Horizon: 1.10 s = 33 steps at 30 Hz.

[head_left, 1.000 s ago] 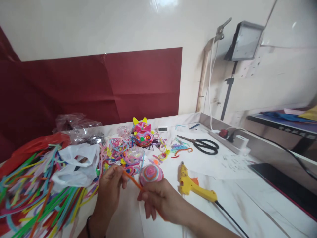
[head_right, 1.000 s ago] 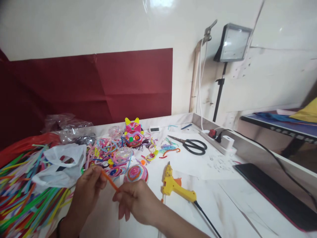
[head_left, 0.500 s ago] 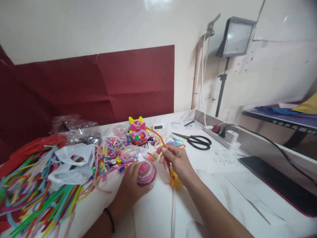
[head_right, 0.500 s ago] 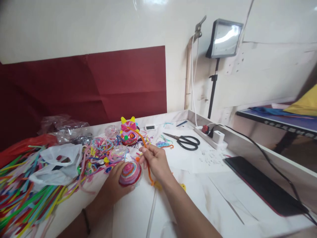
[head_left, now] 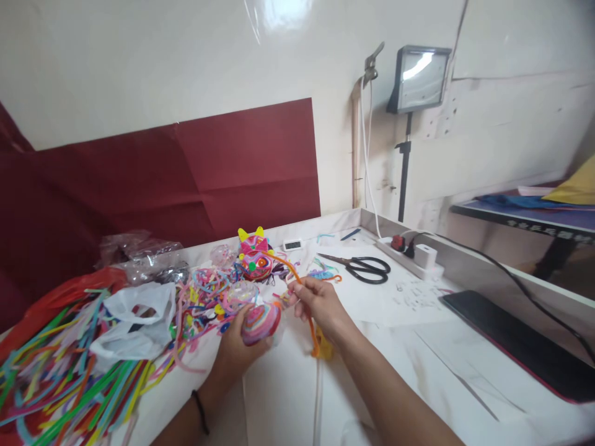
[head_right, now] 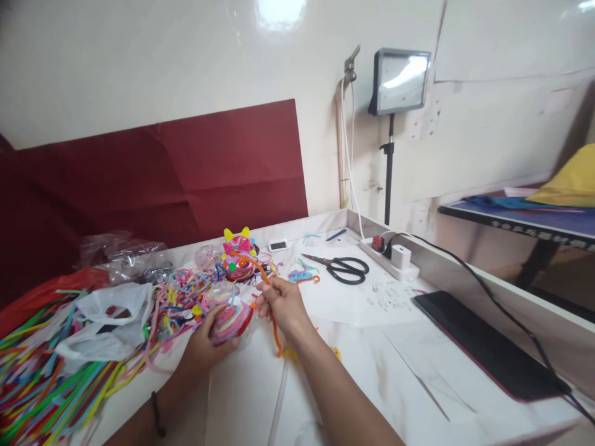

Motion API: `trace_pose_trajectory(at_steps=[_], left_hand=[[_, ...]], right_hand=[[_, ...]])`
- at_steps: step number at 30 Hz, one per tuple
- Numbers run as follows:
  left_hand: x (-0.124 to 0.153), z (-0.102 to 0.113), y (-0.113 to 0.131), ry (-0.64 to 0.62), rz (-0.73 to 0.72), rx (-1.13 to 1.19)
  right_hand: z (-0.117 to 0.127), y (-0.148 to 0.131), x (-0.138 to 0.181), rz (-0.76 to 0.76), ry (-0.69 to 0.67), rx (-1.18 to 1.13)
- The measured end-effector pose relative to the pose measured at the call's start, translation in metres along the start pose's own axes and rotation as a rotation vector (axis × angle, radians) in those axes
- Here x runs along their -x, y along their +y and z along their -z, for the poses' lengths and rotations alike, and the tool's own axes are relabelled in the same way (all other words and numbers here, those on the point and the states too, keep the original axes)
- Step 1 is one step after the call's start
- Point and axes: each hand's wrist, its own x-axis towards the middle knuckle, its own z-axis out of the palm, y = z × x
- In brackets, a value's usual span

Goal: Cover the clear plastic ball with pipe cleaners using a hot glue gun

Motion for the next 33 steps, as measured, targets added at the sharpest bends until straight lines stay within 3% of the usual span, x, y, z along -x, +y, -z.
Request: trace_pose_trajectory(at_steps=[8, 15, 19, 25, 33], left_hand=[[-0.011, 0.006, 0.004, 0.101, -0.060, 0.346], [0.009, 0.000, 0.005, 0.135, -0.101, 0.451], [0.018, 0.003, 0.009, 0.081, -0.117, 0.475], [0.011, 0.003, 0.006, 0.055, 0.023, 0.662], [0.011, -0.008, -0.013, 0.061, 0.232, 0.712]], right_hand=[[-0.009, 0.014, 0.001, -0.103, -0.028, -0.062], [-0.020, 0.012, 0.015, -0.303, -0.216, -0.156], [-0.023, 0.010, 0.019, -0.312, -0.248, -0.190], [-0.025, 0.017, 0.021, -0.203, -0.267, -0.115], [-0.029, 0.028, 0.022, -0.120, -0.364, 0.067]])
